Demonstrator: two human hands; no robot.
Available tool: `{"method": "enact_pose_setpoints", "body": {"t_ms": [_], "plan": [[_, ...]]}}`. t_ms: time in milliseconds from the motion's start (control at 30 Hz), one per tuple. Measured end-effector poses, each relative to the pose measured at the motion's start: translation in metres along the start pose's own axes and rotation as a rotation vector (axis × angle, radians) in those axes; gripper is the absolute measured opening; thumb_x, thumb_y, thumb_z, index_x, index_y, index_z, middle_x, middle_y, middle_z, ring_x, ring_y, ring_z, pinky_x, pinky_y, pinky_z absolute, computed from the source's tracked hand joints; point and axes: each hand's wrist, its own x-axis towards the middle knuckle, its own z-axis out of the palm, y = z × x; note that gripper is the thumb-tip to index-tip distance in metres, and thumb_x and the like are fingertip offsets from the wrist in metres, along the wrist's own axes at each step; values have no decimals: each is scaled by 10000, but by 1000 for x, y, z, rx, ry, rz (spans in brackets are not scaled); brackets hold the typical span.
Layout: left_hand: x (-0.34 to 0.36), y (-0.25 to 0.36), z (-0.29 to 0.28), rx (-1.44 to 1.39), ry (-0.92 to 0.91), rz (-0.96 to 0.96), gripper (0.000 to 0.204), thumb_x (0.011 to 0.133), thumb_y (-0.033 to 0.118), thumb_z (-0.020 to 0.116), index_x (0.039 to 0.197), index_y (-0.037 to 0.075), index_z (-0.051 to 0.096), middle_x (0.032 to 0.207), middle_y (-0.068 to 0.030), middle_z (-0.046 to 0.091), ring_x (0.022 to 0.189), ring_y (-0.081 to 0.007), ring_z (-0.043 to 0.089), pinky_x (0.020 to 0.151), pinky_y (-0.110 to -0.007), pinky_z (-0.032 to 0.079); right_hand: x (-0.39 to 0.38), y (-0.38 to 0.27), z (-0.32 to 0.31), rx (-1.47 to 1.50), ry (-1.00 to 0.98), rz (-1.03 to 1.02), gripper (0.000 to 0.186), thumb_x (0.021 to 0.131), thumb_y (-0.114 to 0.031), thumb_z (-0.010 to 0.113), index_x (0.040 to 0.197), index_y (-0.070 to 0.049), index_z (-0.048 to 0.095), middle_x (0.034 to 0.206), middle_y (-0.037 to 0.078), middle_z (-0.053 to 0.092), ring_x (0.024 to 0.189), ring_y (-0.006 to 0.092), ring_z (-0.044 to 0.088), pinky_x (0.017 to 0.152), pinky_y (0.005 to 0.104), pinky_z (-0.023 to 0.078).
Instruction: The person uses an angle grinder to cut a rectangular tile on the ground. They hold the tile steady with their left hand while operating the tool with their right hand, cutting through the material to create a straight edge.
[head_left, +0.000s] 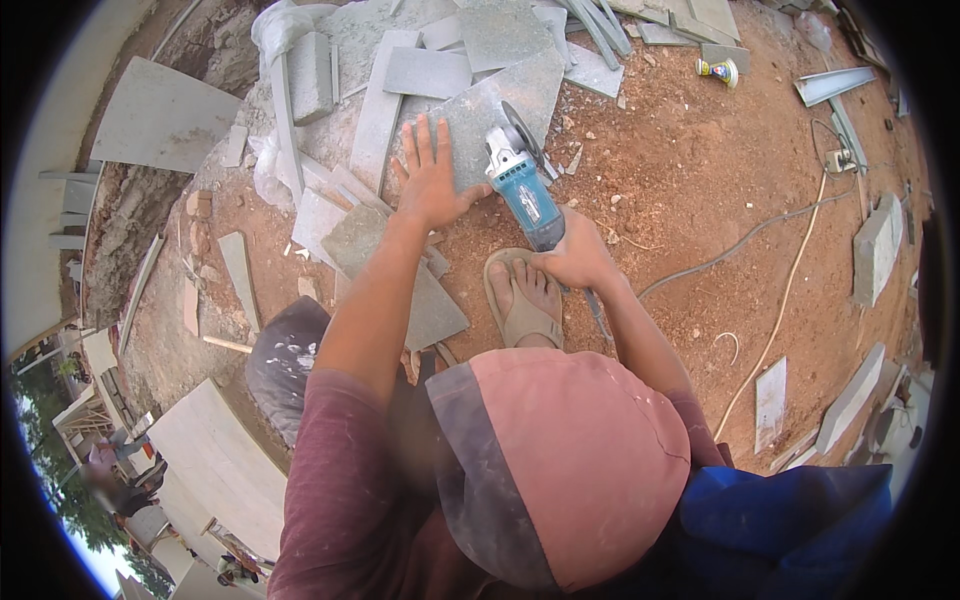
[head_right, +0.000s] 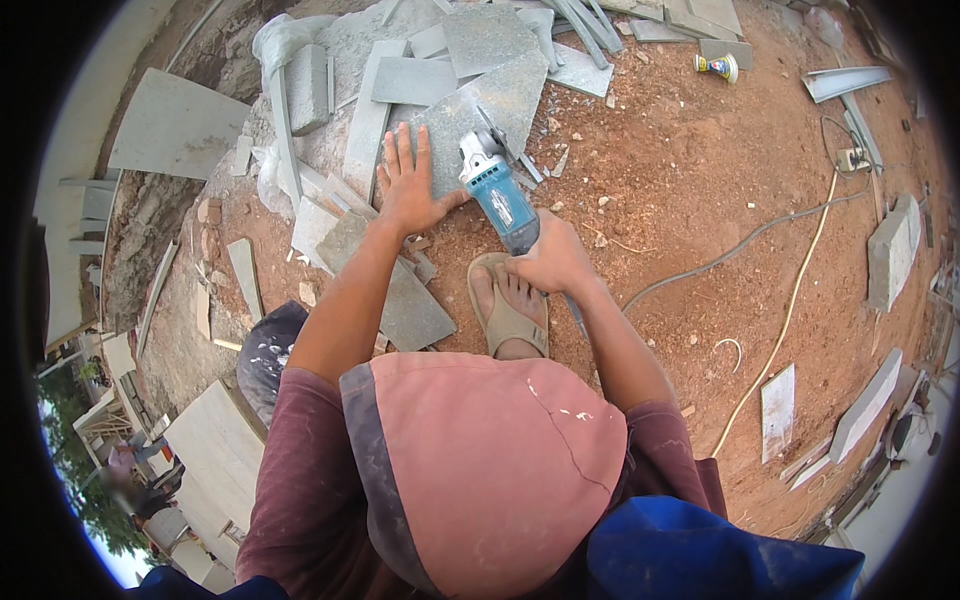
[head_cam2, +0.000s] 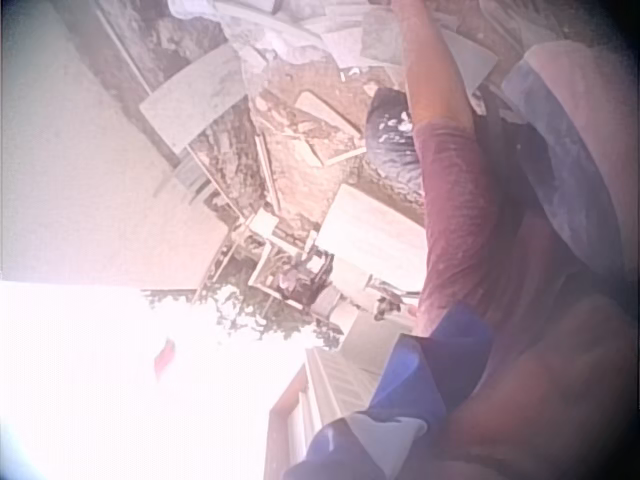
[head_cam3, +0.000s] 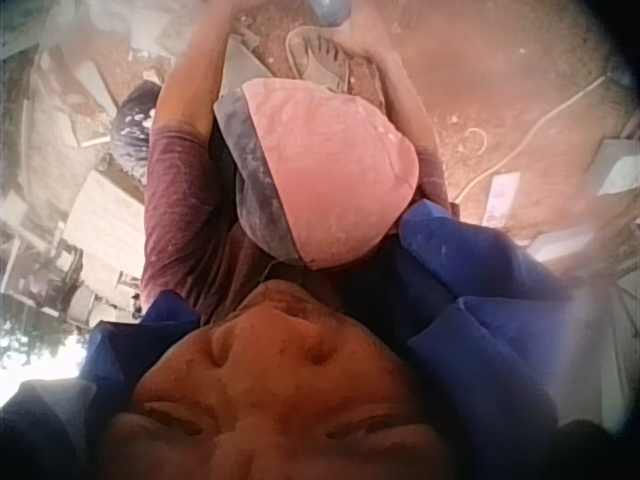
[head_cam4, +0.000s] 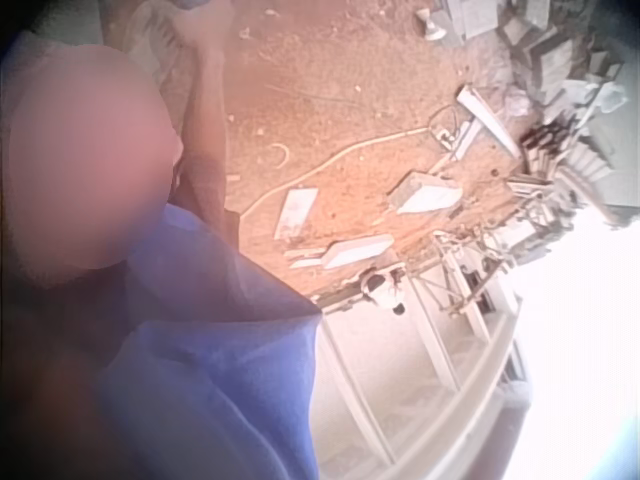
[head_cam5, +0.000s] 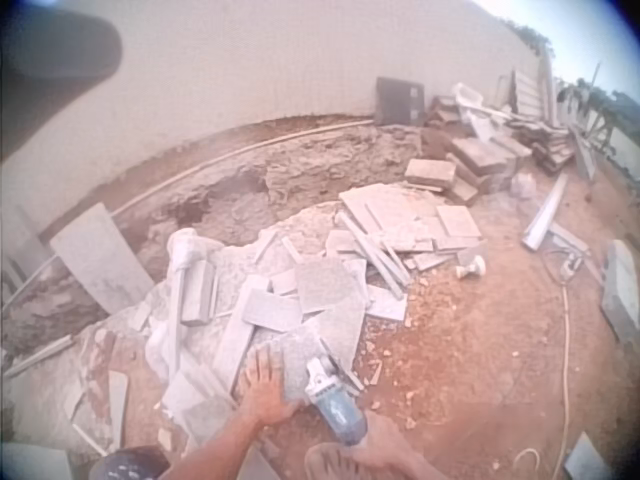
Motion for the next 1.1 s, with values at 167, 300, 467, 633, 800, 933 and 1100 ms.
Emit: {"method": "enact_pose_setpoints", "body": {"t_ms": [167,300,467,633,800,933,1100], "plan": [[-2,5,-7,-43,-22,-6,1403,816,674,839,1763,94,-18,1825,-226,-130,1674,-447,-164,1287,-748,83,1,-3,-2,-8,-12,32,669,682,-257,913,1214,57,656,1140,304,746,1119,465,724,979,487,568],[-3,3,-7,-50,-13,-3,1403,815,669,841,1763,91,-18,1824,-231,-127,1673,-452,-161,1284,-752,85,5,-6,-3,-9,-24,28,662,683,-248,910,1213,56,655,1143,304,746,1124,465,723,984,487,568],[-3,4,-7,-59,-9,-2,1407,812,666,846,1762,87,-16,1824,-233,-122,1673,-455,-157,1282,-756,85,9,-6,-2,-12,0,24,677,674,-255,881,1227,63,654,1115,294,745,1084,453,728,975,475,566],[-3,4,-7,-58,-4,3,1416,807,669,850,1761,85,-19,1824,-234,-118,1674,-455,-155,1281,-757,86,14,-8,-1,-15,0,35,676,677,-250,860,1239,63,652,1107,286,747,1073,446,729,977,469,564],[-4,4,-7,-65,-1,0,1419,804,665,854,1761,86,-20,1823,-239,-117,1674,-457,-153,1279,-757,88,15,-20,-6,7,-7,-7,677,687,-252,840,1244,79,643,1129,319,741,1106,471,727,980,485,575],[-3,5,-5,-70,11,8,1423,796,663,860,1761,85,-11,1822,-243,-117,1674,-460,-152,1275,-763,88,26,-11,-1,-14,-1,6,686,677,-259,841,1242,80,649,1133,318,741,1108,467,727,987,485,573],[-3,2,-3,-79,26,16,1423,789,659,865,1761,82,1,1821,-245,-118,1673,-462,-153,1271,-769,89,32,-9,1,29,5,-43,693,673,-267,846,1241,78,650,1146,310,744,1119,460,727,993,483,572]]}}
